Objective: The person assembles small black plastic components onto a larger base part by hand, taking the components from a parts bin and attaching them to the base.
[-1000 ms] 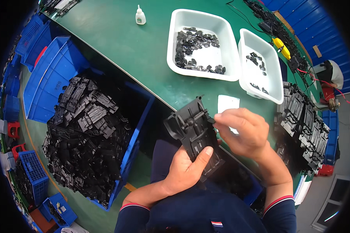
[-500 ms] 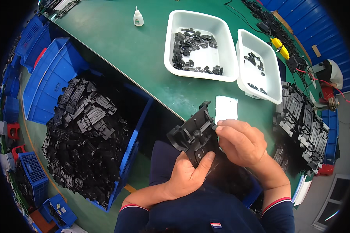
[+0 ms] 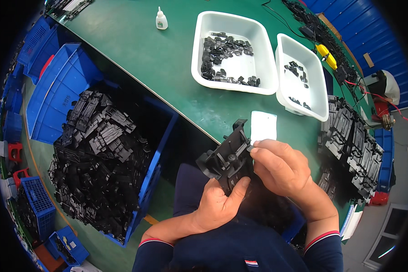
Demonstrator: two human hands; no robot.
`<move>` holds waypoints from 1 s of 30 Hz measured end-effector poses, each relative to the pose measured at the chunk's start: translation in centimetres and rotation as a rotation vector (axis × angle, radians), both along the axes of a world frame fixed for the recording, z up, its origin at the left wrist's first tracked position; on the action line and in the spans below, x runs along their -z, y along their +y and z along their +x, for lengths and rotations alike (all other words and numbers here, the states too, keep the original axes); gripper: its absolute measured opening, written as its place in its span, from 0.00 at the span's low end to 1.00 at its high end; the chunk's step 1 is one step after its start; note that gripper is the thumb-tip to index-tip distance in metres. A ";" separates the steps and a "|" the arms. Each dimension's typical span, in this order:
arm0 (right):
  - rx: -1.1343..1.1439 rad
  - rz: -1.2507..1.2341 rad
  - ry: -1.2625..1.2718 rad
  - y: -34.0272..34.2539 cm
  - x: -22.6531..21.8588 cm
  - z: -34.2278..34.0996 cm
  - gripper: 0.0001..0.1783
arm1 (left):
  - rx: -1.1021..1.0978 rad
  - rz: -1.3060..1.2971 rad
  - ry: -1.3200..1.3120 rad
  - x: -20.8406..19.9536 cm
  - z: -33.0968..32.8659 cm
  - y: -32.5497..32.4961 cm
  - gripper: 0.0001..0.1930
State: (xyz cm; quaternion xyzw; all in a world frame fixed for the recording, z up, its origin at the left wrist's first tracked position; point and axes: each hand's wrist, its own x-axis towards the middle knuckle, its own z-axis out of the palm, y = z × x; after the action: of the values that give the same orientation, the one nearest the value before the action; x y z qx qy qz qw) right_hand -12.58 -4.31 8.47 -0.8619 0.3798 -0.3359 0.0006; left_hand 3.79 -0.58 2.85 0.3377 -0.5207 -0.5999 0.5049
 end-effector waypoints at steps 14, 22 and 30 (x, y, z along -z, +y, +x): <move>-0.005 -0.045 -0.014 -0.4 0.5 0.1 0.21 | 0.019 0.054 0.004 0.3 0.2 0.1 0.05; 0.024 -0.045 -0.023 -1.1 0.3 0.4 0.21 | 0.072 0.218 0.149 0.0 0.9 -0.8 0.11; 0.261 0.195 -0.159 -8.6 -1.7 -0.4 0.07 | 0.052 0.200 0.283 2.2 2.3 -1.6 0.14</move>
State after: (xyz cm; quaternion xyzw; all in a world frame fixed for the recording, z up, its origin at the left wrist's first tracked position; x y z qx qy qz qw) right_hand -12.97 -12.91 10.19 -0.7718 0.5180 -0.3619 0.0706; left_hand 6.09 -2.14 0.64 0.2851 -0.3909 -0.7030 0.5213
